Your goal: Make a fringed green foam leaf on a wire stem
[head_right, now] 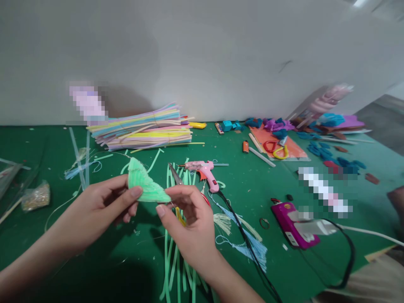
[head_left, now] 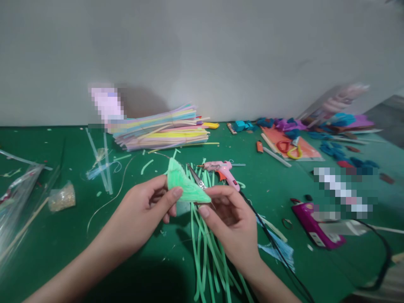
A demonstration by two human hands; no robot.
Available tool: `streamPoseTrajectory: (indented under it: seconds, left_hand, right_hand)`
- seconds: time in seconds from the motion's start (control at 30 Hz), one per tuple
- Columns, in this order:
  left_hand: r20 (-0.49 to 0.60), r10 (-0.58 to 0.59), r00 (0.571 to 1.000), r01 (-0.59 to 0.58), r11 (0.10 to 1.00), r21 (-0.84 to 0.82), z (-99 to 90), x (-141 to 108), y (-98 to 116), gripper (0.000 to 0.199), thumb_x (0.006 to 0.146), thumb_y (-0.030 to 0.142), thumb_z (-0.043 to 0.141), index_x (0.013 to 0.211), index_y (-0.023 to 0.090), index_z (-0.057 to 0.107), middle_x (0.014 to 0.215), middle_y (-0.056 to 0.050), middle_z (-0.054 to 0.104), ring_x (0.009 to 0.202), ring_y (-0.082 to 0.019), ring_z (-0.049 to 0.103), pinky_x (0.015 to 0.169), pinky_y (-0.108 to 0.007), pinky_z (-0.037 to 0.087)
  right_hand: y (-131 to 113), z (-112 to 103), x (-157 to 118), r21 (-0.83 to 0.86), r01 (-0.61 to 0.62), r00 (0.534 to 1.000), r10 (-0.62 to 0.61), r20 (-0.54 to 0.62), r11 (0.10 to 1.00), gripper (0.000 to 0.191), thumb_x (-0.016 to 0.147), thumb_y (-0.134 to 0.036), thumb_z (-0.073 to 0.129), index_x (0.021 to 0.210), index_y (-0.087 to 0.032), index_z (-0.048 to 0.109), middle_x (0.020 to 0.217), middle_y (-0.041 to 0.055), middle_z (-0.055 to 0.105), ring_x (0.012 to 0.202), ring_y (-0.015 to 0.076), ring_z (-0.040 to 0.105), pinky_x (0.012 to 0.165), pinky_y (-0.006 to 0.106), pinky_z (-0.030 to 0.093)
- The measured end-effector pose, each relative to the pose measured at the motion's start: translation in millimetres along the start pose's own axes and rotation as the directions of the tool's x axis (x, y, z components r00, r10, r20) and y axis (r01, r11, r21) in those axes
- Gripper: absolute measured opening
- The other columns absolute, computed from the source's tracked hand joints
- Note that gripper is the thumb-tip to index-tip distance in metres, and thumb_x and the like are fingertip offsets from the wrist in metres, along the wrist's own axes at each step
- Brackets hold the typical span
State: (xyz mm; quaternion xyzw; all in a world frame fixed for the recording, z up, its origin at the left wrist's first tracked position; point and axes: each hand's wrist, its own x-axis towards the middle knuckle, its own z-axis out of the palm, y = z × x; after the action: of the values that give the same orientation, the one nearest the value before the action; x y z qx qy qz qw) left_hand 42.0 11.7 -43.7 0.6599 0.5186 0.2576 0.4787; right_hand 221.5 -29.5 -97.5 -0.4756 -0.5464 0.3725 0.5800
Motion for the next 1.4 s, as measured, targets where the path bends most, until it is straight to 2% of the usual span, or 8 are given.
streamPoseTrajectory:
  seconds: [0.17,0.3,0.47,0.63,0.97,1.17,1.27,1.4]
  left_hand:
    - [-0.032,0.023,0.999,-0.023,1.0,0.009,-0.7,-2,2,0.033,0.09,0.04,0.058,0.064,0.02,0.053,0.055,0.005,0.057,0.048,-0.009,0.052,0.048,-0.019,0.042]
    - [-0.04,-0.004,0.999,0.003,1.0,-0.024,0.1,-5,2,0.032,0.087,0.039,0.062,0.063,0.02,0.052,0.052,0.006,0.054,0.045,-0.009,0.05,0.045,-0.018,0.04]
    - [-0.013,-0.042,0.999,0.042,0.999,-0.019,3.3,-7,0,0.035,0.087,0.043,0.062,0.062,0.02,0.051,0.053,0.005,0.057,0.044,-0.009,0.05,0.043,-0.019,0.039]
    - [-0.066,0.023,0.998,-0.015,0.993,0.121,4.0,-5,-4,0.041,0.09,0.05,0.055,0.061,0.021,0.049,0.048,0.005,0.052,0.044,-0.01,0.048,0.044,-0.021,0.035]
    - [-0.063,0.047,0.997,-0.037,0.988,0.153,0.0,-1,-3,0.043,0.091,0.053,0.052,0.062,0.021,0.047,0.05,0.005,0.051,0.045,-0.011,0.046,0.045,-0.022,0.035]
    - [-0.061,0.051,0.997,-0.042,0.99,0.135,-1.3,-2,-1,0.043,0.091,0.052,0.053,0.061,0.021,0.047,0.051,0.005,0.051,0.046,-0.01,0.046,0.045,-0.02,0.035]
    - [-0.067,0.074,0.995,-0.064,0.989,0.133,-2.6,-3,-1,0.043,0.091,0.05,0.053,0.061,0.021,0.047,0.05,0.006,0.05,0.045,-0.01,0.045,0.044,-0.02,0.035]
    - [-0.075,0.083,0.994,-0.073,0.988,0.133,-6.0,-2,1,0.042,0.091,0.048,0.052,0.061,0.02,0.048,0.049,0.006,0.049,0.043,-0.009,0.044,0.043,-0.019,0.035]
  right_hand:
    - [-2,3,-3,0.079,-0.043,0.999,0.044,-0.013,0.996,0.019,0.083,-0.018,0.071,0.099,-0.027,0.065,0.087,-0.0016,0.069,0.078,0.0111,0.069,0.07,0.022,0.059]
    - [0,0,-6,-0.159,0.191,0.977,-0.204,-0.068,0.969,0.035,0.083,-0.009,0.068,0.112,-0.028,0.061,0.098,0.0011,0.067,0.089,0.014,0.067,0.077,0.028,0.059]
    - [-2,-9,-2,-0.598,0.55,0.782,-0.612,0.122,0.583,0.035,0.078,0.001,0.068,0.105,-0.022,0.064,0.106,0.0074,0.061,0.097,0.0204,0.063,0.081,0.038,0.056]
    - [-2,-10,1,-0.724,0.532,0.766,-0.615,0.189,0.439,0.032,0.079,-0.002,0.067,0.102,-0.025,0.065,0.105,0.0068,0.059,0.097,0.0222,0.059,0.079,0.038,0.052]
    - [-2,-9,-3,-0.344,0.373,0.925,-0.373,0.068,0.862,0.021,0.085,-0.005,0.055,0.099,-0.021,0.053,0.101,0.0055,0.055,0.097,0.0192,0.057,0.084,0.038,0.049]
    - [-2,-2,-7,0.0,0.077,0.993,-0.077,-0.086,0.997,0.01,0.09,-0.014,0.059,0.092,-0.023,0.056,0.092,0.0011,0.063,0.087,0.0126,0.063,0.075,0.024,0.052]
    - [-5,-5,1,0.326,-0.197,0.977,0.212,-0.01,0.924,0.01,0.089,-0.021,0.064,0.082,-0.022,0.058,0.086,-0.0012,0.067,0.071,0.009,0.064,0.067,0.02,0.053]
    - [-5,-9,10,0.559,-0.525,0.845,0.472,0.251,0.642,0.016,0.083,-0.023,0.071,0.073,-0.02,0.058,0.077,-0.0018,0.069,0.067,0.0088,0.067,0.063,0.017,0.052]
